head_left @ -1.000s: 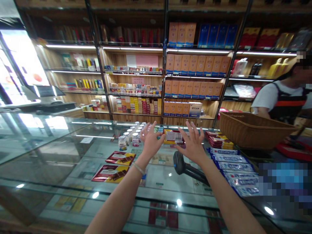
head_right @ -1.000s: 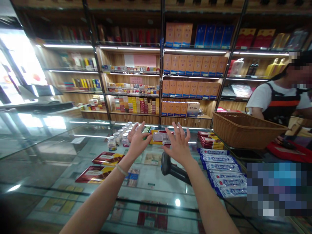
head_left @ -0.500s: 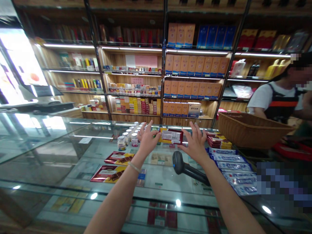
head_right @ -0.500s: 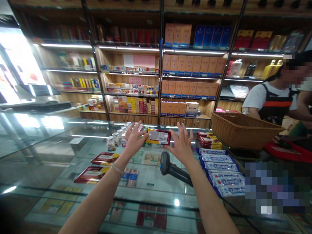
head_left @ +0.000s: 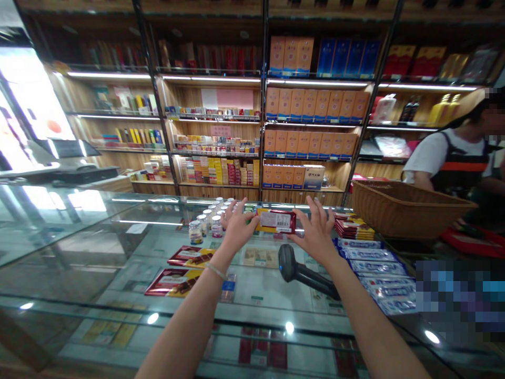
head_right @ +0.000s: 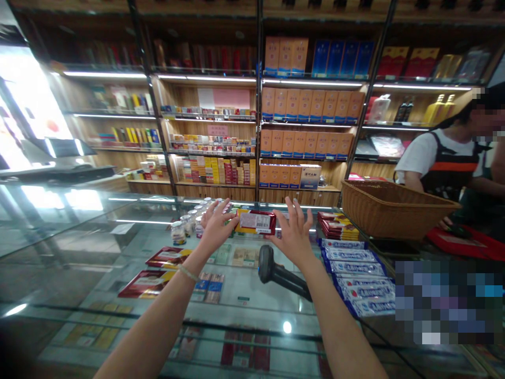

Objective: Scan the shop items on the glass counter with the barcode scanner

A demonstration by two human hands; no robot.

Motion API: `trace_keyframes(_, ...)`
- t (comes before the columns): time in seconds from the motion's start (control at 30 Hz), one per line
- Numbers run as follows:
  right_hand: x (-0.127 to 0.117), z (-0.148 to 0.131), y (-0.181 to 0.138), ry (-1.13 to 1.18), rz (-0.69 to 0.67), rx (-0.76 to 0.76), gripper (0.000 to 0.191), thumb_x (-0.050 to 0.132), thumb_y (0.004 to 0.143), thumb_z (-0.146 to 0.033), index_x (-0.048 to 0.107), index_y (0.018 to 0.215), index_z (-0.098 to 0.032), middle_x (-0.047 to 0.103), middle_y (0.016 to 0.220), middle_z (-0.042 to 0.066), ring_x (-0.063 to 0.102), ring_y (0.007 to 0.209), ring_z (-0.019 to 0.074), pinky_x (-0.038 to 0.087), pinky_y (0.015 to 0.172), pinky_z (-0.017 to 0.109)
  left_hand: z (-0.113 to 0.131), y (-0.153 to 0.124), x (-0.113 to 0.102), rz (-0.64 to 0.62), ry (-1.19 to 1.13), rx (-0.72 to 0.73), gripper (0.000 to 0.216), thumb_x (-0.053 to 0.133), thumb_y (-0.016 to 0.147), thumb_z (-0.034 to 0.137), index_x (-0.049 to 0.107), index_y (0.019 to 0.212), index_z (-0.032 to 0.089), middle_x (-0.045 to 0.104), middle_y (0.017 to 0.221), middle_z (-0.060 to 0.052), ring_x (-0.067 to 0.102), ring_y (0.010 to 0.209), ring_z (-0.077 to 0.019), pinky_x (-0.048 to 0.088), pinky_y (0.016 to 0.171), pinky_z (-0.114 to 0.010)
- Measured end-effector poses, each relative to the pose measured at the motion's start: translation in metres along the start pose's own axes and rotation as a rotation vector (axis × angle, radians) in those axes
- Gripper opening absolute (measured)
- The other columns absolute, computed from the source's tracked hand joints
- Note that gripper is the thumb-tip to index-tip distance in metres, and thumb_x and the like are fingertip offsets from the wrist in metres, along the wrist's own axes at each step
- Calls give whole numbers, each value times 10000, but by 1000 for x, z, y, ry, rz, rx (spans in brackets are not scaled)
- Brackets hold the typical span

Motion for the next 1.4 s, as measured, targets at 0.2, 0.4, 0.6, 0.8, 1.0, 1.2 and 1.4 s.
trace_keyframes(0.2, -2, 0, 0, 1, -5, 9, 659, 789, 810, -511, 585, 1366, -223, 296, 1648, 191, 212, 1529, 374, 113, 1202, 644, -2, 0, 2, -19, -21, 19, 267, 629, 892, 458, 792, 827, 258, 525, 1558, -40, 313, 1517, -333, 202, 1265, -603)
trace_keyframes(0.4, -3, -3, -1, -3, -25, 17, 657, 786, 816, -517, 587, 1366, -215, 291, 1655, 203, 221, 1529, 376, 117, 1202, 640, -4, 2, 4, -68, -64, 27, 317, 622, 898, 475, 770, 792, 216, 486, 1585, -94, 367, 1499, -307, 263, 1257, -531)
trace_keyframes(0.6, 3, -10, 1, -24, -102, 19, 686, 684, 890, -539, 510, 1468, -211, 321, 1654, 191, 234, 1529, 364, 101, 1206, 637, -9, 2, 0, 7, -69, -16, 257, 652, 883, 456, 769, 783, 251, 522, 1563, -38, 327, 1512, -328, 226, 1251, -600)
trace_keyframes(0.8, -6, -13, -5, -25, -223, 3, 697, 513, 968, -584, 434, 1539, -192, 346, 1648, 186, 266, 1524, 349, 130, 1208, 638, -16, 3, -9, 143, -56, -92, 232, 647, 889, 444, 777, 833, 260, 537, 1547, -36, 317, 1511, -340, 244, 1249, -597)
trace_keyframes(1.0, -16, -7, -50, 30, -494, 2, 838, 626, 823, -737, 544, 1458, -196, 301, 1668, 187, 238, 1547, 394, 218, 1194, 668, -17, 1, -20, 241, -7, -134, 243, 633, 900, 464, 785, 876, 277, 570, 1513, -16, 307, 1504, -348, 241, 1253, -595)
trace_keyframes(1.2, -19, -12, -73, 67, -638, 60, 514, 787, 740, -587, 714, 1111, -239, 373, 1637, 173, 276, 1537, 395, 215, 1176, 703, -15, 1, -22, 225, 10, -150, 229, 646, 899, 459, 782, 878, 276, 554, 1527, -13, 309, 1501, -341, 240, 1256, -574)
trace_keyframes(1.4, -21, -29, -66, 68, -693, 83, 405, 761, 765, -456, 710, 1078, -204, 478, 1574, 165, 308, 1517, 405, 200, 1173, 726, -15, 1, -22, 215, 0, -176, 214, 654, 900, 430, 790, 888, 266, 554, 1533, -18, 307, 1503, -338, 229, 1255, -569)
Point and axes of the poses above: each hand's wrist, its own y-axis towards the middle knuckle, its own x-axis out of the palm, z = x × y, the point moved 4 cm from there along y, towards the middle knuckle
